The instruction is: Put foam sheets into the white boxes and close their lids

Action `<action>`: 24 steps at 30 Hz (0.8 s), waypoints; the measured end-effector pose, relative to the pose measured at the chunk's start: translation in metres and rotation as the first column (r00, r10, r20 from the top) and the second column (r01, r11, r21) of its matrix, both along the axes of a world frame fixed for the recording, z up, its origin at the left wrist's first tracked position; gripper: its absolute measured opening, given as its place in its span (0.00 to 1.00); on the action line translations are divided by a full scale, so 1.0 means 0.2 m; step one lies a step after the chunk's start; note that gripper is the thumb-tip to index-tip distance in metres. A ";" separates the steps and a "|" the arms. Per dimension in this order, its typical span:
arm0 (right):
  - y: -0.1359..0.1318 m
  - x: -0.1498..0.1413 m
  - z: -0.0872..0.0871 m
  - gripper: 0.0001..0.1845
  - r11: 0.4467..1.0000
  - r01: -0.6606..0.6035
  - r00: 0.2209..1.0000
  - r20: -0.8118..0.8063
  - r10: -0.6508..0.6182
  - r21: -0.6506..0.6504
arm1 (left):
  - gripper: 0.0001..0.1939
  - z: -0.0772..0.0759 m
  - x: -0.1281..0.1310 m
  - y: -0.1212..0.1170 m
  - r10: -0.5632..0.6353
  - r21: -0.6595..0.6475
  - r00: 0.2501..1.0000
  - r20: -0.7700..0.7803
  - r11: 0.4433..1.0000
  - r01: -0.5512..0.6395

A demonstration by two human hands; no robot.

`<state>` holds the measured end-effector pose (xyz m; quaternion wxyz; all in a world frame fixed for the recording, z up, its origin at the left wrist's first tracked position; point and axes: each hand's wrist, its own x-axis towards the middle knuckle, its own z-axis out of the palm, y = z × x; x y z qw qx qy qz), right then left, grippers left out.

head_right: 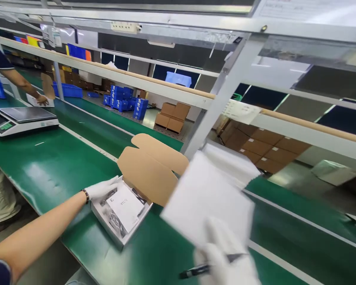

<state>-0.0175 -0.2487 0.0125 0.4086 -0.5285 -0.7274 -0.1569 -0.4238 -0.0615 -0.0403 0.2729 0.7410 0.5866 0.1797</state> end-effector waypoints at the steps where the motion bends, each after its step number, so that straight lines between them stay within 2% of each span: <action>1: -0.01 -0.10 -0.08 0.06 0.999 -0.028 0.998 0.061 0.030 -0.033 | 0.38 -0.05 0.07 -0.05 -0.037 -0.037 0.999 0.028 0.999 0.038; 4: 0.02 -0.36 -0.28 0.12 0.990 -0.109 0.955 0.267 0.128 -0.086 | 0.38 -0.16 0.26 -0.22 -0.067 -0.152 0.980 0.187 0.984 0.096; 6: 0.06 -0.46 -0.36 0.22 0.961 -0.062 0.906 0.389 0.167 -0.269 | 0.39 -0.18 0.37 -0.31 -0.018 -0.230 0.949 0.316 0.968 0.095; 7: 0.08 -0.49 -0.37 0.27 0.926 -0.011 0.893 0.413 0.179 -0.377 | 0.39 -0.18 0.41 -0.35 0.004 -0.241 0.932 0.363 0.966 0.090; 9: 0.10 -0.49 -0.35 0.32 0.825 0.053 0.902 0.381 0.201 -0.562 | 0.37 -0.15 0.48 -0.38 -0.047 -0.166 0.917 0.395 0.979 0.121; 11: 0.12 -0.44 -0.30 0.29 0.731 0.022 0.933 0.277 0.231 -0.682 | 0.36 -0.10 0.54 -0.39 -0.201 -0.004 0.935 0.291 0.977 0.211; 12: 0.14 -0.41 -0.28 0.28 0.711 0.006 0.949 0.229 0.218 -0.703 | 0.36 -0.09 0.58 -0.39 -0.269 0.076 0.946 0.183 0.963 0.260; 13: 0.16 -0.38 -0.27 0.29 0.711 0.010 0.963 0.199 0.183 -0.703 | 0.38 -0.07 0.61 -0.39 -0.310 0.136 0.949 0.063 0.944 0.299; 15: 0.20 -0.34 -0.27 0.35 0.750 0.066 0.982 0.177 0.069 -0.658 | 0.39 -0.06 0.68 -0.41 -0.297 0.211 0.949 -0.110 0.926 0.314; 17: 0.24 -0.33 -0.30 0.38 0.792 0.087 0.989 0.149 0.006 -0.605 | 0.38 -0.05 0.73 -0.44 -0.239 0.244 0.959 -0.153 0.931 0.271; 21: 0.26 -0.39 -0.36 0.30 0.803 -0.035 0.989 0.094 0.112 -0.595 | 0.34 -0.04 0.77 -0.51 -0.142 0.235 0.967 -0.211 0.953 0.191; 24: 0.26 -0.40 -0.33 0.30 0.762 -0.120 0.973 0.076 0.217 -0.637 | 0.29 -0.05 0.77 -0.51 -0.205 0.179 0.938 -0.278 0.949 0.260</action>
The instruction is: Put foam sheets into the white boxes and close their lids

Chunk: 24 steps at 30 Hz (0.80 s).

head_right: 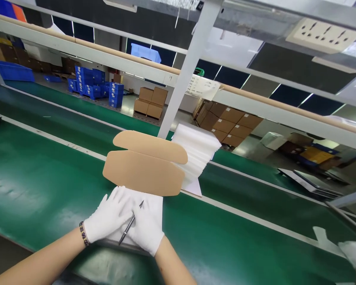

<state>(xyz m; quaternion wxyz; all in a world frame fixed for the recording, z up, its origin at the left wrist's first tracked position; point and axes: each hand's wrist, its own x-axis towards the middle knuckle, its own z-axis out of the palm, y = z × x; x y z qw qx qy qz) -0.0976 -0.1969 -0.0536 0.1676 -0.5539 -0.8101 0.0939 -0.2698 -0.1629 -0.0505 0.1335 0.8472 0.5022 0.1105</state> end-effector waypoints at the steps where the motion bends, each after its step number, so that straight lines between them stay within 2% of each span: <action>1: 0.00 0.01 0.02 0.29 1.000 -0.007 1.000 -0.003 0.007 -0.013 | 0.29 0.00 0.00 0.01 -0.021 -0.017 1.000 0.001 1.000 0.021; 4: -0.01 0.09 0.04 0.30 0.992 0.121 0.993 0.003 -0.121 0.028 | 0.33 -0.02 -0.02 0.03 -0.053 -0.032 0.988 0.142 0.998 0.059; 6: -0.02 0.13 0.03 0.35 0.971 0.235 0.972 -0.029 -0.233 0.048 | 0.36 -0.02 -0.03 0.05 -0.080 -0.012 0.958 0.275 0.996 0.087; 8: -0.03 0.13 -0.02 0.38 0.961 0.275 0.960 -0.057 -0.273 0.024 | 0.38 -0.01 -0.04 0.06 -0.103 -0.006 0.935 0.341 0.994 0.112; 13: -0.02 0.05 -0.09 0.28 0.958 0.261 0.962 0.047 -0.268 0.118 | 0.41 -0.01 -0.03 0.14 -0.116 -0.057 0.964 0.239 0.989 0.133; 16: -0.02 0.00 -0.07 0.25 0.952 0.266 0.952 0.110 -0.284 0.153 | 0.41 -0.02 -0.03 0.18 -0.137 -0.058 0.968 0.211 0.987 0.153; 19: 0.01 0.00 -0.03 0.21 0.957 0.258 0.955 0.115 -0.273 0.129 | 0.38 -0.01 -0.03 0.20 -0.209 0.011 0.949 0.237 0.977 0.213; 20: 0.03 0.01 -0.03 0.22 0.958 0.269 0.956 0.093 -0.278 0.101 | 0.37 0.00 -0.03 0.19 -0.235 0.041 0.942 0.238 0.972 0.232; 24: 0.06 0.02 -0.06 0.41 0.946 0.325 0.946 -0.005 -0.325 -0.011 | 0.31 0.04 -0.02 0.17 -0.289 0.113 0.932 0.220 0.956 0.270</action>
